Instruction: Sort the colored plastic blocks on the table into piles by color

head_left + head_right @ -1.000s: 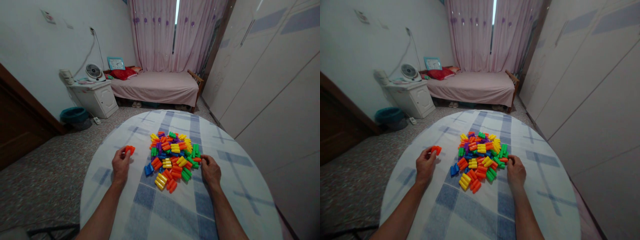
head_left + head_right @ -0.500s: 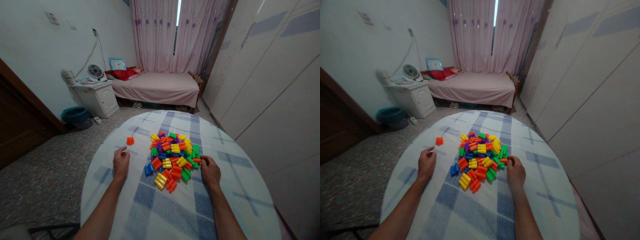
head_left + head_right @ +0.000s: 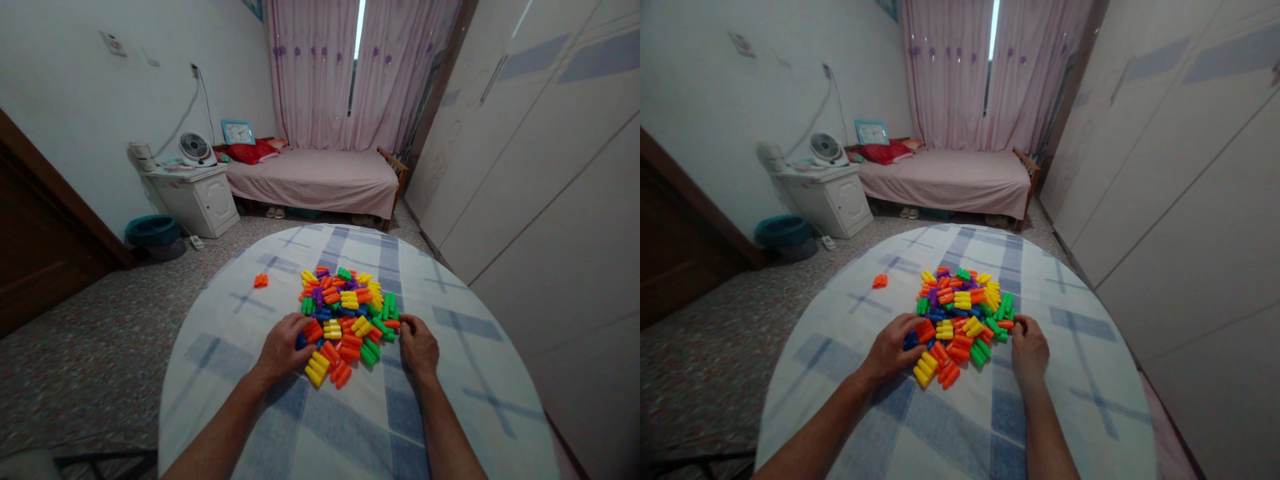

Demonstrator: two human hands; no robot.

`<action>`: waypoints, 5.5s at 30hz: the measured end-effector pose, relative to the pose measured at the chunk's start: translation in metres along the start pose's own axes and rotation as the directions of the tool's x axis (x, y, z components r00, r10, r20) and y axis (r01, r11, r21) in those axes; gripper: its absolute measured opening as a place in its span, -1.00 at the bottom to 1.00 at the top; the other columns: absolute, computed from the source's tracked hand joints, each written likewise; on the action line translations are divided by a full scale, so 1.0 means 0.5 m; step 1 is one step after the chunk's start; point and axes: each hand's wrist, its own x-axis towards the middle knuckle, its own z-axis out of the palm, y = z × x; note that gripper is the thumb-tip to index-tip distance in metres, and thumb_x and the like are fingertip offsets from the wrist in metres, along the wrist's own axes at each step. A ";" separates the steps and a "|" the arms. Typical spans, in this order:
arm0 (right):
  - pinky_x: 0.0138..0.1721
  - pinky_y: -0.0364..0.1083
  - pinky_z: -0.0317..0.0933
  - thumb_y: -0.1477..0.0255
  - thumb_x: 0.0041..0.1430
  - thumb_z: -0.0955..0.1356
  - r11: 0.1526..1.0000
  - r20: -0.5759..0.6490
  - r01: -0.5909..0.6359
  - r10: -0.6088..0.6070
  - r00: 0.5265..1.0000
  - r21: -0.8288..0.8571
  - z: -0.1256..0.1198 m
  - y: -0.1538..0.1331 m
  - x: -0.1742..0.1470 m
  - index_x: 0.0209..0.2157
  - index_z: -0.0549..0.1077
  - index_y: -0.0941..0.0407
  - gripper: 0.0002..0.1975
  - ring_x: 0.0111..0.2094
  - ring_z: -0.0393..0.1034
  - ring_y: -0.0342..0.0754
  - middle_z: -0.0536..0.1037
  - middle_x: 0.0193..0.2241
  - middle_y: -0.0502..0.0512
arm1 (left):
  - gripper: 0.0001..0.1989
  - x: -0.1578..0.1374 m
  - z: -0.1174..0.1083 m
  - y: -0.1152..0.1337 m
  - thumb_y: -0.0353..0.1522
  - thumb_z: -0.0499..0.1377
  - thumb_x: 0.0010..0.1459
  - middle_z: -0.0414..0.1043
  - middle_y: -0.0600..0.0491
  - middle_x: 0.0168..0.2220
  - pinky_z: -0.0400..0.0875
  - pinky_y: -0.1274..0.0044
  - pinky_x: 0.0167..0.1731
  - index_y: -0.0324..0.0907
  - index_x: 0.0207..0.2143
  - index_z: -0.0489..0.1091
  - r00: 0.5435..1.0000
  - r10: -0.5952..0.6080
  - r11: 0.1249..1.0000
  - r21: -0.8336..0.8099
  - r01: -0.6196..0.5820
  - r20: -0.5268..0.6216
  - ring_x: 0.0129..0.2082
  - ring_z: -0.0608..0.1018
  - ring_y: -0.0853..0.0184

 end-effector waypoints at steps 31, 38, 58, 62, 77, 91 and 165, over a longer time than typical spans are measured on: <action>-0.33 -0.14 0.11 0.34 0.11 0.17 1.000 0.011 -0.008 0.008 1.000 0.000 -0.002 -0.003 0.000 -0.19 0.48 0.09 -0.66 -0.31 0.38 -0.07 0.54 -0.27 0.07 | -0.67 0.006 -0.025 -0.002 -0.37 0.21 -0.11 0.44 0.00 -0.28 0.33 0.43 -0.23 -0.12 -0.20 0.42 0.980 -0.140 0.990 0.050 0.134 0.144 -0.26 0.45 0.24; -0.32 -0.13 0.11 0.33 0.11 0.17 1.000 0.014 -0.016 0.016 1.000 -0.009 -0.003 -0.004 0.000 -0.19 0.48 0.08 -0.66 -0.30 0.38 -0.06 0.54 -0.27 0.06 | -0.79 0.020 -0.047 -0.029 -0.37 0.10 0.02 0.48 0.05 -0.30 0.36 0.50 -0.28 -0.12 -0.25 0.42 0.976 -0.216 0.976 -0.041 0.216 0.014 -0.31 0.49 0.32; -0.31 -0.12 0.12 0.31 0.09 0.16 1.000 0.012 0.001 -0.001 1.000 0.010 -0.002 -0.001 0.001 -0.19 0.48 0.11 -0.63 -0.31 0.39 -0.04 0.54 -0.27 0.10 | -0.74 0.070 -0.048 -0.193 -0.35 0.09 0.02 0.36 -0.02 -0.19 0.44 0.46 -0.28 -0.20 -0.22 0.42 0.768 -0.423 0.905 -0.181 0.386 -0.481 -0.35 0.46 0.37; -0.32 -0.12 0.12 0.31 0.08 0.16 1.000 0.005 -0.004 0.004 1.000 0.004 -0.002 -0.002 0.000 -0.20 0.49 0.11 -0.63 -0.32 0.39 -0.04 0.55 -0.29 0.09 | -0.75 0.094 -0.018 -0.150 -0.34 0.06 0.07 0.38 0.00 -0.18 0.45 0.49 -0.29 -0.18 -0.21 0.42 0.911 -0.303 0.934 -0.278 0.225 -0.281 -0.29 0.48 0.37; -0.32 -0.11 0.12 0.31 0.08 0.15 0.999 0.014 -0.024 0.024 1.000 -0.030 -0.003 -0.004 0.001 -0.19 0.49 0.10 -0.62 -0.30 0.39 -0.02 0.55 -0.28 0.10 | -0.68 0.151 0.064 -0.118 -0.33 0.03 0.13 0.43 -0.01 -0.18 0.40 0.47 -0.19 -0.20 -0.08 0.39 0.931 -0.313 0.893 -0.392 0.221 -0.186 -0.27 0.50 0.37; -0.31 -0.10 0.14 0.30 0.10 0.15 0.997 0.065 -0.065 0.066 0.996 -0.030 -0.003 0.002 0.008 -0.18 0.47 0.06 -0.63 -0.25 0.41 0.00 0.55 -0.23 0.09 | -0.79 0.133 0.049 -0.120 -0.37 0.13 -0.03 0.45 0.05 -0.34 0.40 0.54 -0.33 -0.22 -0.31 0.45 0.905 -0.390 0.775 -0.590 0.225 -0.167 -0.39 0.49 0.40; -0.32 -0.10 0.15 0.25 0.09 0.13 0.996 0.064 -0.056 0.060 0.996 -0.072 -0.003 0.005 0.009 -0.16 0.48 0.07 -0.58 -0.26 0.40 0.01 0.55 -0.21 0.11 | -0.71 0.114 -0.006 -0.176 -0.45 0.08 0.03 0.38 -0.06 -0.03 -0.06 0.16 0.15 -0.10 -0.16 0.40 0.881 -0.136 0.851 0.402 0.338 -0.453 0.14 0.23 0.09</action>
